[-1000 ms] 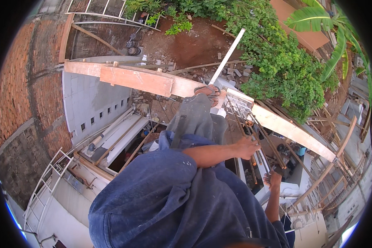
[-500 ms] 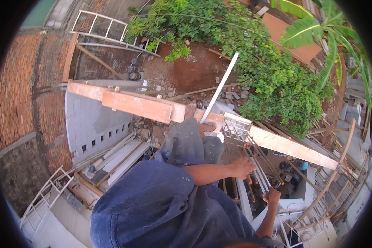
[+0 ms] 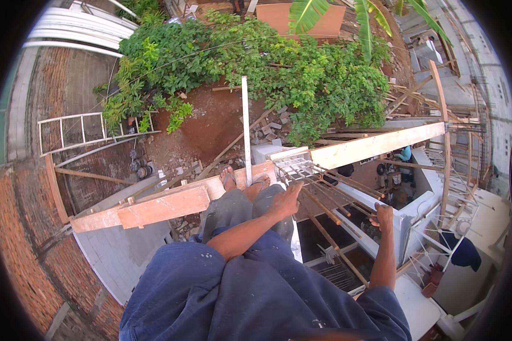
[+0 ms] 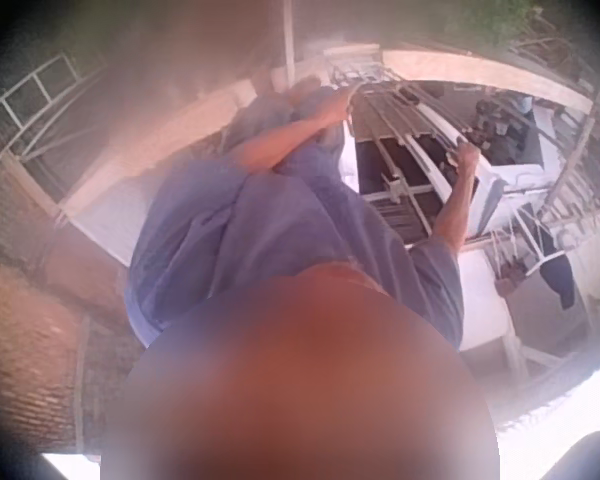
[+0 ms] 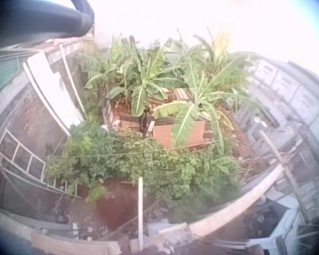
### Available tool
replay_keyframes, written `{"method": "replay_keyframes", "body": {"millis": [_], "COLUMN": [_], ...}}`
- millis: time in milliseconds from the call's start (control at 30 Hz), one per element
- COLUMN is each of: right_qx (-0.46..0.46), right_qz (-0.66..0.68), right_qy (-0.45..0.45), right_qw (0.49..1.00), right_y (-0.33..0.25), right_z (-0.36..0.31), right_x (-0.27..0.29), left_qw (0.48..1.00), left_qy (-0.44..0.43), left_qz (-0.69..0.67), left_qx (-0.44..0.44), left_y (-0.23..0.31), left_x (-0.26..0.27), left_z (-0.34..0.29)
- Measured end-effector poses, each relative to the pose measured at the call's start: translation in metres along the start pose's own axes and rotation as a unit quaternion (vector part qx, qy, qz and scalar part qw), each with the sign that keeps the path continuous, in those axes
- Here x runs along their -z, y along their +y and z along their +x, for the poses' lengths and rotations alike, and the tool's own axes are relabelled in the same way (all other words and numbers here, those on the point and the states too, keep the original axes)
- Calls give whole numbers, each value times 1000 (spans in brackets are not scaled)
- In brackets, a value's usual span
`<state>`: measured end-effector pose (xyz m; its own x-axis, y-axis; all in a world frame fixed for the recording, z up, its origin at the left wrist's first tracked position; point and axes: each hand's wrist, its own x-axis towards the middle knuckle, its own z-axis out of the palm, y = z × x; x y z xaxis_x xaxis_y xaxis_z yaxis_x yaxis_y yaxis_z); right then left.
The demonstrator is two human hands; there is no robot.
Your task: The person positions and secures wooden planks onto a metal scaffolding structure at a construction site. They lift the planks into place, adjust their alignment, and then use metal rods to fasten them to the scaffolding frame.
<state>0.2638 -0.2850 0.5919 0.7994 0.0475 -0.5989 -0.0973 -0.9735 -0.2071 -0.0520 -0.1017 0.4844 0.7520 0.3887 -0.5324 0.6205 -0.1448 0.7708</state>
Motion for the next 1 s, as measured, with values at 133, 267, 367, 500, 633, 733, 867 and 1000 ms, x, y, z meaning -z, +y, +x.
{"method": "replay_keyframes", "body": {"millis": [133,267,367,500,633,733,867,1000], "right_qx": [30,15,7,48,19,-1,-13,1], "right_qz": [-29,-18,-1,17,63,101,43,99], "right_qy": [8,52,110,184,169,178,250,219], "right_qw": [999,998,994,982,983,979,967,971], "right_y": [6,15,22,20,23,24,17,5], "right_z": [16,29,27,27,25,27,25,8], "right_x": [0,-2,-3,-6,-7,-11,-19,-18], "left_qw": [988,977,948,899,894,908,917,933], "left_qy": [49,9,-157,-223,-274,-278,-281,-284], "left_qz": [146,211,275,323,290,254,231,164], "left_qx": [-12,-45,-42,-192,-206,-185,-165,-146], "left_y": [-54,-98,-108,-96,-86,-83,-70,-49], "left_x": [25,30,29,27,36,44,48,49], "left_z": [-21,-50,-61,-74,-84,-89,-82,-74]}}
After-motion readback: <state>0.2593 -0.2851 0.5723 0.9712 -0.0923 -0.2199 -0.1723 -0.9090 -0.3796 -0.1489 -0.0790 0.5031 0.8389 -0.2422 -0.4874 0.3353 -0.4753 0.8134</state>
